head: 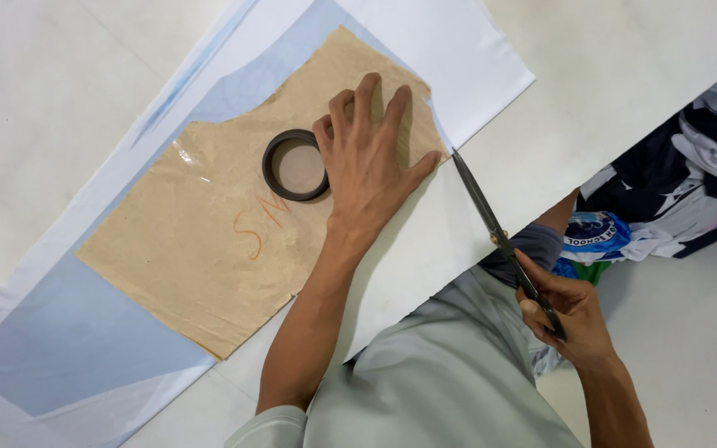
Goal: The person uses a pair of scissors to cut a piece of white fabric that is laid out on a table. A brown paper pattern is placed on top of the fabric, and the person cuts along the pattern's edge. The person occasionally adjusts the fabric and pattern while cutting.
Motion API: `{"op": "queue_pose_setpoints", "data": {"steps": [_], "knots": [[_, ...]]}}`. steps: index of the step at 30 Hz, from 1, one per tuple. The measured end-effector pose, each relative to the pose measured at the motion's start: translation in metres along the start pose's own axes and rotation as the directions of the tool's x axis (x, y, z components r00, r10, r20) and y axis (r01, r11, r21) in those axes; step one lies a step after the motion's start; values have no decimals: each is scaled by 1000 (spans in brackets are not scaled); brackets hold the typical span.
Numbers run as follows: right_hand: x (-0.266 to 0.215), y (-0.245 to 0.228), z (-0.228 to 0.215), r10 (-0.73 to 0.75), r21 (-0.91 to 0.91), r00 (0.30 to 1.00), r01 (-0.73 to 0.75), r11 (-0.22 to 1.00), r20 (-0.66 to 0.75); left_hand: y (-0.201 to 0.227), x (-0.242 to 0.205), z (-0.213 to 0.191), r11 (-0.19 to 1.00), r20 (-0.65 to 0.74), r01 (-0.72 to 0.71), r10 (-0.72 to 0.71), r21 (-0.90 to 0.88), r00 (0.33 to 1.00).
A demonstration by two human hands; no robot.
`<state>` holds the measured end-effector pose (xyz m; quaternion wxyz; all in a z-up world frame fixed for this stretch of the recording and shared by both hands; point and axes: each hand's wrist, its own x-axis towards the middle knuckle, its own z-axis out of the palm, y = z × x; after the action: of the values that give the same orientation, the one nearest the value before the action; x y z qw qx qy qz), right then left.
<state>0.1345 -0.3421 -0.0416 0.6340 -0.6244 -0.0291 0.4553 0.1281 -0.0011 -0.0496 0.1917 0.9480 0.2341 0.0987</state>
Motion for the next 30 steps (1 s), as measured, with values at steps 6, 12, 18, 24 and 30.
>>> {"op": "queue_pose_setpoints", "data": {"steps": [6,12,18,24,30], "knots": [[8,-2,14,-122,10,992,122,993,-16,2,1,0,1000,3,6,-6,-28,1000],[10,14,4,-107,-292,990,77,953,-90,2,4,0,1000,14,6,-6,14,1000],[10,4,7,-128,-492,987,65,868,-95,1,5,-1,1000,35,-2,2,11,999],[8,-13,16,-142,-598,987,73,798,-69,0,5,-1,1000,25,-15,15,-5,1000],[9,-15,22,-130,-511,985,55,858,-112,0,5,2,997,27,-26,24,69,999]]}}
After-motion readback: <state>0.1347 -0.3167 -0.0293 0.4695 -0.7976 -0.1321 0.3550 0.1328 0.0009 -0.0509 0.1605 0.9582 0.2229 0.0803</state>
